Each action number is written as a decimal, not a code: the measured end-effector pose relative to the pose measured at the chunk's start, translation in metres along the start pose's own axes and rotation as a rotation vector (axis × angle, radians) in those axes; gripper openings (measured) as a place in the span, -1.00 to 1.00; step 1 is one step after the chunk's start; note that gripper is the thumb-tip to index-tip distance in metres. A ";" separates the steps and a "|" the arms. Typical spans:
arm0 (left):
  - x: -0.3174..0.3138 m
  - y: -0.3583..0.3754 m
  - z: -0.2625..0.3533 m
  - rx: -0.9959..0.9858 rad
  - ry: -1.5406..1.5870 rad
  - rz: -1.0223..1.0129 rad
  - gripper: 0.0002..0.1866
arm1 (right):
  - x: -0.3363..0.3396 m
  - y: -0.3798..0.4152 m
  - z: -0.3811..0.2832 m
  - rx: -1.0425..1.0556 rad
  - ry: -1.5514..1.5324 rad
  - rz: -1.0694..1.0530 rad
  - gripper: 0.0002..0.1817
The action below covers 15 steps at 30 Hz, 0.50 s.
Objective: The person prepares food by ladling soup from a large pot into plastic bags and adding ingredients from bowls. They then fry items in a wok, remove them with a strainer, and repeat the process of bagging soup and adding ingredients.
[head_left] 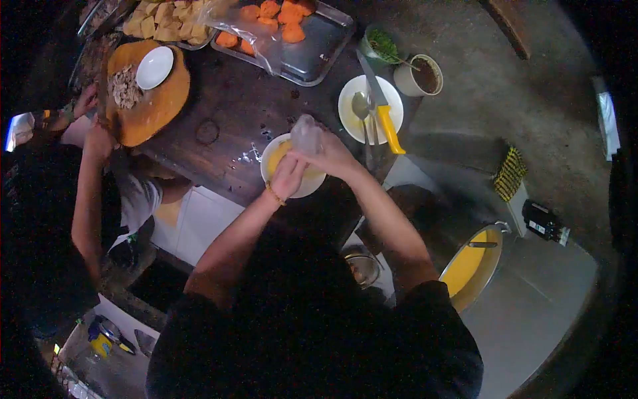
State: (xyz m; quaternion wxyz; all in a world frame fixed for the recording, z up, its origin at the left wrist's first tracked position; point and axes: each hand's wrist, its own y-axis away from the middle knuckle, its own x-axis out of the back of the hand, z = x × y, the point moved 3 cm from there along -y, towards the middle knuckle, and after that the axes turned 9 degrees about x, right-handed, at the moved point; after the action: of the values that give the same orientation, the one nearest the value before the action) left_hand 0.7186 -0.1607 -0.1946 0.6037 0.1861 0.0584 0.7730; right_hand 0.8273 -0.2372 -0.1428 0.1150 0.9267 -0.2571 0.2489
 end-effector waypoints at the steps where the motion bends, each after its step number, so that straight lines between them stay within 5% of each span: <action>1: 0.000 0.000 0.003 0.007 -0.001 0.000 -0.77 | -0.006 -0.003 -0.006 0.089 -0.162 -0.072 -0.44; 3: 0.005 0.004 0.020 -0.329 0.009 0.134 -0.78 | -0.008 -0.003 -0.011 0.042 -0.244 0.006 -0.48; 5: 0.020 0.005 0.040 -0.178 0.082 -0.025 -0.79 | -0.005 0.001 -0.019 -0.007 -0.323 0.089 -0.50; 6: 0.024 0.004 0.043 -0.037 0.157 -0.176 -0.79 | -0.001 0.009 -0.015 -0.237 -0.536 0.188 -0.55; 7: 0.030 0.004 0.045 -0.148 0.080 -0.131 -0.78 | 0.001 0.018 -0.010 -0.469 -0.744 0.285 -0.59; 11: 0.040 0.005 0.041 -0.181 0.035 -0.270 -0.78 | -0.002 0.040 0.007 -0.541 -0.664 0.342 -0.70; 13: 0.042 0.009 0.044 -0.470 -0.210 -0.104 -0.82 | -0.004 0.048 0.033 -0.597 -0.786 0.229 -0.71; 15: 0.043 0.007 0.039 -0.550 -0.343 -0.113 -0.87 | -0.002 0.038 0.045 -0.653 -0.906 0.112 -0.71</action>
State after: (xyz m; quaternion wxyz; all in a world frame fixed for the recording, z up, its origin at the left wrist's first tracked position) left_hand 0.7169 -0.1269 -0.1473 0.6744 0.1399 -0.2449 0.6824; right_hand 0.8236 -0.2841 -0.1785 0.2608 0.8421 -0.3935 -0.2607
